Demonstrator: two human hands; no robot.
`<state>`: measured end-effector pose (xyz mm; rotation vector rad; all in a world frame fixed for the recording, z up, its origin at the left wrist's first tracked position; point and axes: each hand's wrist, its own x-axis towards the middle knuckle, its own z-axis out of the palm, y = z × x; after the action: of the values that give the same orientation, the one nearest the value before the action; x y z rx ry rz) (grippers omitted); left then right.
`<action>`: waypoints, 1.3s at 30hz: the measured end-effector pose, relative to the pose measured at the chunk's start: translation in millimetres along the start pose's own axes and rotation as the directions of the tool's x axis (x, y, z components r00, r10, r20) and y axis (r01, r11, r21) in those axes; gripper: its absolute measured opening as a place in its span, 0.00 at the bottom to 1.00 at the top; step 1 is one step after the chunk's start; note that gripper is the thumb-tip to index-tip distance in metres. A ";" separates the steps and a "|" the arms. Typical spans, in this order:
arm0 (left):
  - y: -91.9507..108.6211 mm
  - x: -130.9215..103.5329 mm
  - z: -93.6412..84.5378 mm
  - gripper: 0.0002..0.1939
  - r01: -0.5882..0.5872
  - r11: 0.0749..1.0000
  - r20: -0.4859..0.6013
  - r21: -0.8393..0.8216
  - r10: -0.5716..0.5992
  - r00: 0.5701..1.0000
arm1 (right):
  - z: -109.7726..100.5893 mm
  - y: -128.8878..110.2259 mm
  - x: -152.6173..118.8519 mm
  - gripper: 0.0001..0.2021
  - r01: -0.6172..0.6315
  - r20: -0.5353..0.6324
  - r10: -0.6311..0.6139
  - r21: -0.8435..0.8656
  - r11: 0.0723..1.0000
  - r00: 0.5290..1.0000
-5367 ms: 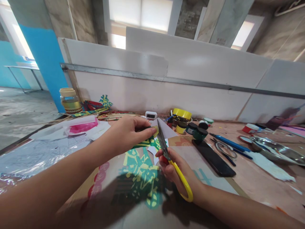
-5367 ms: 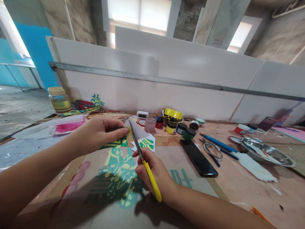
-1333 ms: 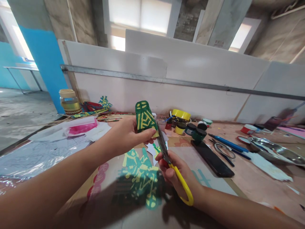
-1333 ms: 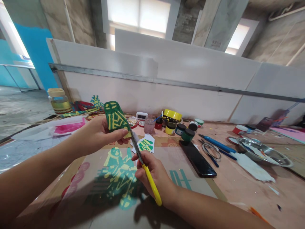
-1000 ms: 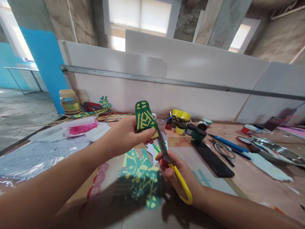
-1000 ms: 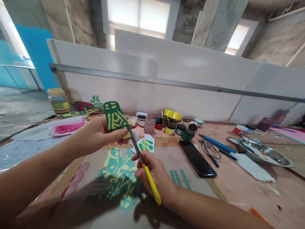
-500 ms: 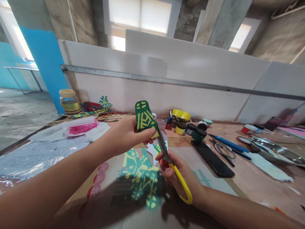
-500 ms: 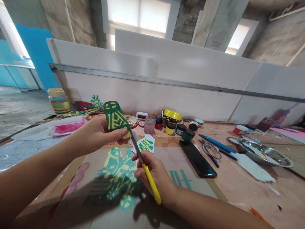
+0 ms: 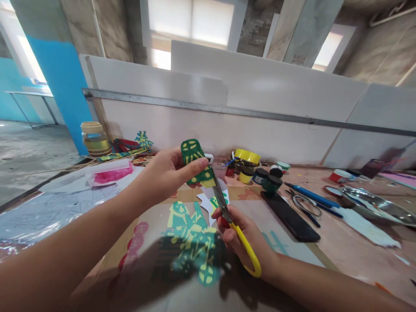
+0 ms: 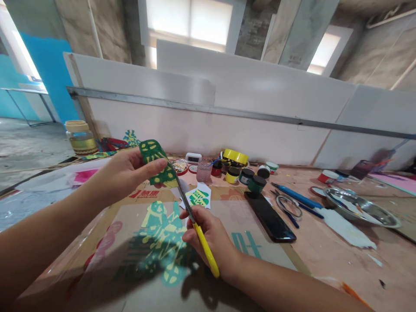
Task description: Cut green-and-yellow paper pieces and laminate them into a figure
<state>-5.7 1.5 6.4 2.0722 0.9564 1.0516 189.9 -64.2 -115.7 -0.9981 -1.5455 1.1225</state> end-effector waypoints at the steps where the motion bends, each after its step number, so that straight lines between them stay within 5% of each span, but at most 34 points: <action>1: -0.4 0.3 -1.5 0.17 -0.011 1.000 -0.018 0.019 0.011 1.000 | -0.1 0.8 -0.1 0.31 0.004 -0.003 -0.004 0.003 1.000 1.000; 12: -0.8 0.7 -5.2 0.12 0.076 0.993 0.164 0.089 -0.090 0.982 | -2.5 6.5 -0.4 0.33 0.069 -0.006 -0.068 0.083 0.994 0.998; 34: 1.9 -4.3 10.8 0.08 -0.039 0.999 0.109 0.011 0.037 0.993 | -1.7 2.5 0.0 0.32 0.087 0.081 -0.091 0.040 0.995 0.993; 39: 0.8 -3.2 16.2 0.09 0.050 0.992 0.159 -0.119 -0.031 0.987 | -2.5 8.2 0.6 0.30 0.095 0.073 -0.099 0.062 0.994 0.992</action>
<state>6.9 -4.7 -2.2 1.9930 0.8307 0.8885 192.8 -61.1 -123.2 -0.8405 -1.5959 1.1420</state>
